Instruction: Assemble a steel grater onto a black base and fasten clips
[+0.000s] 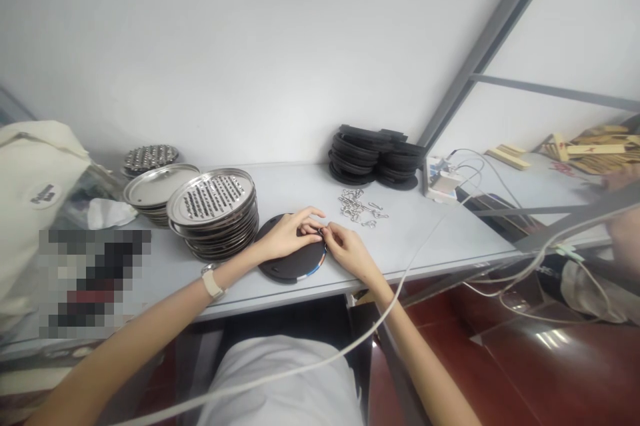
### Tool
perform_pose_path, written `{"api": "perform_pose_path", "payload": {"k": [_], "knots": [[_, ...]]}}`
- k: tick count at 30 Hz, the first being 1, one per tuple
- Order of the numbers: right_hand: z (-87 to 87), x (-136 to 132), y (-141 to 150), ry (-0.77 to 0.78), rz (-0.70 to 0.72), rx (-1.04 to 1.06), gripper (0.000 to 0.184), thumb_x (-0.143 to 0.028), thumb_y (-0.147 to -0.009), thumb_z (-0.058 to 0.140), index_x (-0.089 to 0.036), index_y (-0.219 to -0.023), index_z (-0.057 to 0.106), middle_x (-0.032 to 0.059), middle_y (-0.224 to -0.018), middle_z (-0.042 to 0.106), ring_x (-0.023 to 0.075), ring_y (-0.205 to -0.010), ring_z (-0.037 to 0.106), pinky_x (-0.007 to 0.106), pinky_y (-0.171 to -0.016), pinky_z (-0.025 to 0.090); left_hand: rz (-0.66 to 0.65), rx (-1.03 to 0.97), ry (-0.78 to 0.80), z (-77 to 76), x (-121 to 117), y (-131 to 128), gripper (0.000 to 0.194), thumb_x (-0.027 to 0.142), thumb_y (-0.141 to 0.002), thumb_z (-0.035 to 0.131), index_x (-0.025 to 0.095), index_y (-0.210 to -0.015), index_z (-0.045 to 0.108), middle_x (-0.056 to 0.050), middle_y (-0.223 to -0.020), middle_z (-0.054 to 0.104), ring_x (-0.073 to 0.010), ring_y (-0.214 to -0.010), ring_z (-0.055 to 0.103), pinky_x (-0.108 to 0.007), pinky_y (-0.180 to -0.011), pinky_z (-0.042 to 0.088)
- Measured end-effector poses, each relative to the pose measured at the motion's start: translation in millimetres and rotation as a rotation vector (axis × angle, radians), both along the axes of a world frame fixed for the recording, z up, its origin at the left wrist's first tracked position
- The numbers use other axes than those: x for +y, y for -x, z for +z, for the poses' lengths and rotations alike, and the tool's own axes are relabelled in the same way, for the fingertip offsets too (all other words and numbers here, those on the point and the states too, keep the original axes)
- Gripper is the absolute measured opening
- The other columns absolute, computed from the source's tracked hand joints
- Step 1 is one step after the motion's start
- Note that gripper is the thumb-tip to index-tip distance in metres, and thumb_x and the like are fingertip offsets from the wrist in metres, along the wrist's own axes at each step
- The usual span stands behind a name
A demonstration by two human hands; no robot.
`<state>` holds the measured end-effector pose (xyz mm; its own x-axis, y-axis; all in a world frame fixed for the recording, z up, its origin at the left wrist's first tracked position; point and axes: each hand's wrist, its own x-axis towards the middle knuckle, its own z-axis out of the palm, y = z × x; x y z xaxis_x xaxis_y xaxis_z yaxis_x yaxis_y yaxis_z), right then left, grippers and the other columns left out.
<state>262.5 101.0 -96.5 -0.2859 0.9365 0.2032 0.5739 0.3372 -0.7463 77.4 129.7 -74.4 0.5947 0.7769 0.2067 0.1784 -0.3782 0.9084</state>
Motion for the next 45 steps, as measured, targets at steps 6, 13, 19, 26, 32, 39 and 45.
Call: {"api": "perform_pose_path", "payload": {"k": [6, 13, 19, 26, 32, 39, 45], "knots": [[1.3, -0.5, -2.7, 0.018, 0.017, 0.024, 0.037, -0.043, -0.096, 0.039, -0.021, -0.066, 0.035, -0.0045, -0.059, 0.035, 0.0122, -0.056, 0.035, 0.025, -0.053, 0.030, 0.007, 0.024, -0.002, 1.8, -1.4, 0.3, 0.039, 0.015, -0.079, 0.064, 0.019, -0.116, 0.052, -0.005, -0.096, 0.073, -0.0160, -0.087, 0.069, -0.028, -0.083, 0.051], [-1.0, 2.3, 2.9, -0.021, -0.044, -0.020, 0.036, -0.042, -0.096, 0.038, -0.021, -0.067, 0.040, -0.0033, -0.058, 0.042, 0.0128, -0.055, 0.039, 0.026, -0.054, 0.031, 0.040, 0.060, -0.042, -1.7, 0.5, 1.7, 0.045, 0.019, -0.076, 0.068, 0.021, -0.119, 0.052, -0.005, -0.102, 0.071, -0.0161, -0.089, 0.067, -0.029, -0.084, 0.052], [-0.4, 1.5, 3.8, -0.045, -0.024, -0.065, 0.034, -0.039, -0.096, 0.038, -0.021, -0.067, 0.038, -0.0039, -0.056, 0.040, 0.0126, -0.053, 0.038, 0.026, -0.053, 0.029, 0.081, 0.071, -0.078, -4.2, 1.9, 0.4, 0.041, 0.019, -0.075, 0.069, 0.020, -0.113, 0.055, -0.006, -0.104, 0.069, -0.0147, -0.084, 0.066, -0.027, -0.078, 0.053], [0.7, 0.0, 1.3, -0.036, -0.002, -0.066, 0.033, -0.038, -0.097, 0.037, -0.021, -0.068, 0.038, -0.0037, -0.058, 0.041, 0.0126, -0.054, 0.038, 0.026, -0.053, 0.028, 0.056, 0.037, -0.049, -3.0, 1.5, -0.9, 0.034, 0.016, -0.076, 0.068, 0.018, -0.108, 0.056, -0.002, -0.087, 0.069, -0.0135, -0.079, 0.065, -0.026, -0.077, 0.052], [1.9, -1.0, 2.1, -0.030, -0.015, -0.067, 0.034, -0.037, -0.097, 0.037, -0.021, -0.067, 0.036, -0.0040, -0.058, 0.039, 0.0123, -0.054, 0.037, 0.026, -0.053, 0.027, 0.033, 0.012, -0.016, -2.0, 1.5, -0.8, 0.033, 0.014, -0.076, 0.066, 0.018, -0.107, 0.056, -0.002, -0.084, 0.069, -0.0141, -0.078, 0.066, -0.027, -0.077, 0.052], [1.8, -2.0, 1.8, -0.026, -0.001, -0.052, 0.033, -0.036, -0.097, 0.038, -0.021, -0.068, 0.037, -0.0041, -0.058, 0.040, 0.0117, -0.054, 0.036, 0.026, -0.054, 0.027, 0.030, 0.013, -0.028, -3.0, 2.0, -0.8, 0.033, 0.014, -0.077, 0.066, 0.018, -0.108, 0.057, -0.003, -0.087, 0.070, -0.0143, -0.080, 0.067, -0.026, -0.077, 0.052], [0.5, -0.8, 0.7, -0.015, 0.005, -0.042, 0.032, -0.036, -0.097, 0.038, -0.020, -0.069, 0.038, -0.0040, -0.059, 0.040, 0.0118, -0.055, 0.037, 0.026, -0.054, 0.028, 0.021, 0.003, -0.016, -3.0, 1.8, -0.9, 0.033, 0.013, -0.077, 0.066, 0.018, -0.108, 0.057, -0.003, -0.087, 0.070, -0.0140, -0.080, 0.067, -0.026, -0.077, 0.052]]}}
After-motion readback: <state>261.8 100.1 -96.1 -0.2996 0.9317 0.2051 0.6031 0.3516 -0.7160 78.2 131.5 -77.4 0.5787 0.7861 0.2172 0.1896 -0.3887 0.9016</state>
